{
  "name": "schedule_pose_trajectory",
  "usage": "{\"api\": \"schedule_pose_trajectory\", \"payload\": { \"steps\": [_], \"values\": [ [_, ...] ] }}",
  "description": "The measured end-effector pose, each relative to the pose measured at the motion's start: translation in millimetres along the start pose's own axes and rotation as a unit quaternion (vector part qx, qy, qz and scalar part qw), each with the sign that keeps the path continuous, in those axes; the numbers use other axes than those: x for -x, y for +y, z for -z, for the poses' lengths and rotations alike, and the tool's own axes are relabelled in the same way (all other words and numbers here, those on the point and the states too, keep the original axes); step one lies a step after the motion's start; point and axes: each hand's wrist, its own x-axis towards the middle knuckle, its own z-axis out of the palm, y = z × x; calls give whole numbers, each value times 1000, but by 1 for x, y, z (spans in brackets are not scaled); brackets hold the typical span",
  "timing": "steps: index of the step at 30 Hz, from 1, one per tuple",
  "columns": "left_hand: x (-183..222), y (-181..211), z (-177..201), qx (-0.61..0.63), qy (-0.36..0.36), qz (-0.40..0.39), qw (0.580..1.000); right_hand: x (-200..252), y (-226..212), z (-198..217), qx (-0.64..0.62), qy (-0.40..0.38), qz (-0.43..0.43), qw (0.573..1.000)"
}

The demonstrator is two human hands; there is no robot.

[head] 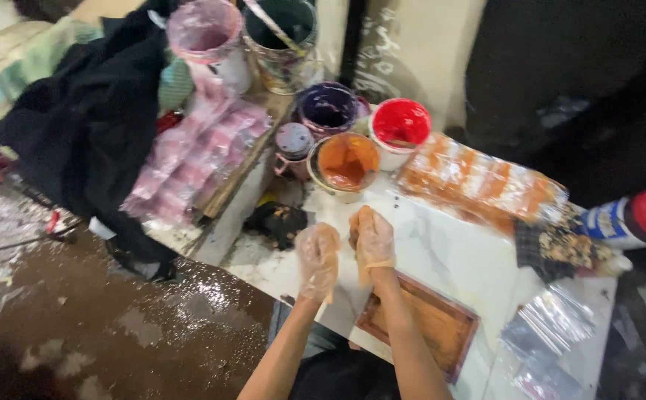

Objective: Applying tape to the edges of a screen printing frame and spreading emulsion or ink with a scraper.

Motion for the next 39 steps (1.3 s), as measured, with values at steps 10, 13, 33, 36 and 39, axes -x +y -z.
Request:
{"api": "schedule_pose_trajectory", "payload": {
  "steps": [10, 13, 33, 36, 39],
  "values": [
    [51, 114, -56, 150, -246, 58, 956, 14, -25, 144, 123, 223, 98, 962],
    [75, 125, -63, 82, -290, -105, 948, 1, 0, 167, -292, 125, 170, 933],
    [86, 92, -109, 220, -141, -414, 872, 1, -53, 177, -414, -10, 264, 871],
    [72, 136, -91, 241, -140, -454, 846, 24, -89, 167, -476, 26, 220, 851],
    [67, 138, -94, 279, -289, -254, 880, -20, -46, 187, -447, 95, 148, 877]
  ]
}}
